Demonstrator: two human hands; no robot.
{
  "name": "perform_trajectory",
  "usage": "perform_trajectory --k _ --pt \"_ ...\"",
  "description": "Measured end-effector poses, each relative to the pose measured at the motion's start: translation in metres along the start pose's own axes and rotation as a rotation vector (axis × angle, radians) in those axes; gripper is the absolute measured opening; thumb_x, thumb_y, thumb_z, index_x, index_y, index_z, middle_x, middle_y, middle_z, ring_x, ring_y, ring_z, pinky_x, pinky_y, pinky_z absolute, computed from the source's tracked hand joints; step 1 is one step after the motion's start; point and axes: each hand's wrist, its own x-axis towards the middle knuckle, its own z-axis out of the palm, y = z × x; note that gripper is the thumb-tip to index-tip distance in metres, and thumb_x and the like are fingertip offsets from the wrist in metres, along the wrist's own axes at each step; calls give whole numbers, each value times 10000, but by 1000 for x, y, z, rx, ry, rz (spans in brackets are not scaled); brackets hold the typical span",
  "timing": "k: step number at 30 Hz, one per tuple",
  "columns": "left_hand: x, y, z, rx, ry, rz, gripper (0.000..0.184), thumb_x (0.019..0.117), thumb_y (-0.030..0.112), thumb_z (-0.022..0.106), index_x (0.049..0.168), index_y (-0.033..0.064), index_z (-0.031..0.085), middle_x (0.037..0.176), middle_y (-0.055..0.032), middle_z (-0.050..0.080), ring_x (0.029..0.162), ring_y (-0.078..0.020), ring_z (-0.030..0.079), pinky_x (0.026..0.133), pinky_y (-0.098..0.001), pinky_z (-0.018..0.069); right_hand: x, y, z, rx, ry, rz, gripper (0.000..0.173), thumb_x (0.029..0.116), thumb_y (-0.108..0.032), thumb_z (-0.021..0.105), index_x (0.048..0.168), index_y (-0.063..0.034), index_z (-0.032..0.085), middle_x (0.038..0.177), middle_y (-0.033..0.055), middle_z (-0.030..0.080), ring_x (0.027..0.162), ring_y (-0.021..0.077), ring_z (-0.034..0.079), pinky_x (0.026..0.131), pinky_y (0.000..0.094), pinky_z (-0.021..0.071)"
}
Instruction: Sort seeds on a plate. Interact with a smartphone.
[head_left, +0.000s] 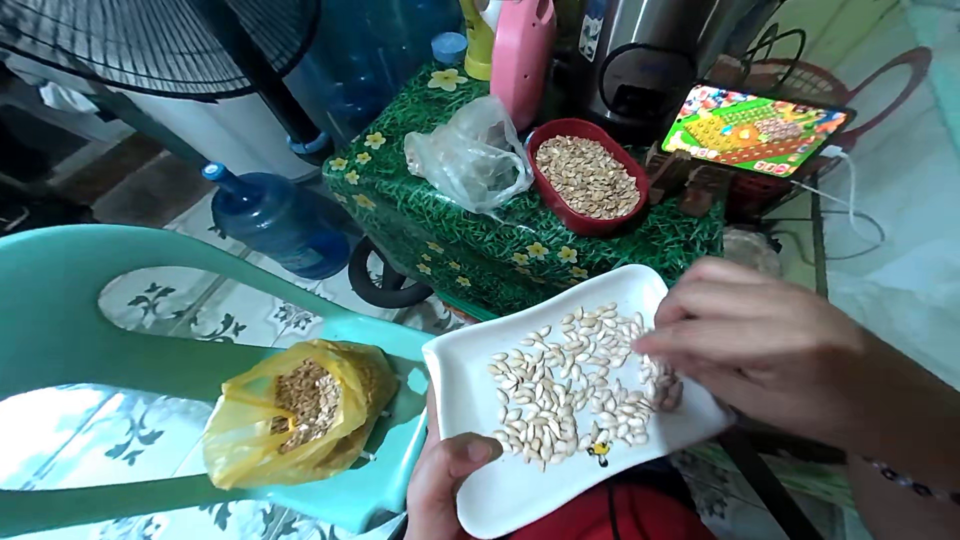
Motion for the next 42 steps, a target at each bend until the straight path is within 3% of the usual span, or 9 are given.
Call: perform_trajectory --k 5,13,24,28,30,32,36,38,42 --pt "-2 1 3 36 14 -22 249 740 105 735 987 120 704 842 -44 764 773 -113 749 725 -308 630 12 5 5 -40 48 20 213 973 -159 606 979 -129 817 818 -14 655 812 102 610 695 228 508" --pt "-2 1 6 5 0 -27 277 744 80 718 1016 97 671 858 -51 763 781 -123 752 726 -312 632 22 -8 7 69 133 -1 271 939 -27 556 1046 -89 797 976 44 640 813 41 581 664 148 496" --pt "0 1 2 1 -5 -26 305 750 86 722 1049 88 663 877 -56 763 796 -128 753 732 -319 632 15 -7 6 105 221 60 264 899 -3 575 978 -105 805 945 6 610 845 12 558 692 124 478" --pt "0 1 2 -13 -23 -25 298 755 83 719 1047 85 658 886 -67 764 806 -135 754 743 -325 632 13 -10 12 134 180 50 282 899 -21 555 969 -142 800 906 -14 576 756 -18 509 612 99 431" --pt "0 1 3 -9 -13 -32 251 754 86 718 1003 88 690 864 -68 763 785 -132 753 729 -319 632 14 -12 18 174 96 28 294 918 -46 548 1035 -145 799 925 -6 610 759 3 548 618 134 470" --pt "0 0 4 4 -15 -40 234 759 95 715 992 93 697 856 -65 763 778 -130 752 726 -319 632 15 -17 25 217 -1 -4 271 986 -131 541 1125 -149 773 1008 24 665 863 67 624 716 208 540" --pt "1 -3 4 26 -41 -52 220 784 93 681 1004 102 698 867 -56 763 789 -122 749 738 -318 629 24 -39 35 153 -189 -109 286 1022 -324 566 1239 -234 729 1168 49 687 1035 228 637 813 384 535" --pt "1 -4 4 17 -60 -52 215 787 89 673 999 98 707 869 -65 764 794 -128 751 744 -323 628 28 -47 40 78 -242 -156 256 1017 -290 584 1216 -237 738 1152 64 680 1006 270 630 790 415 531" --pt "1 -3 2 18 -65 -54 214 786 98 685 999 106 707 869 -60 764 792 -126 750 747 -325 627 27 -41 45 73 -180 -128 196 994 -86 556 993 -125 748 942 65 664 851 222 632 691 344 535"
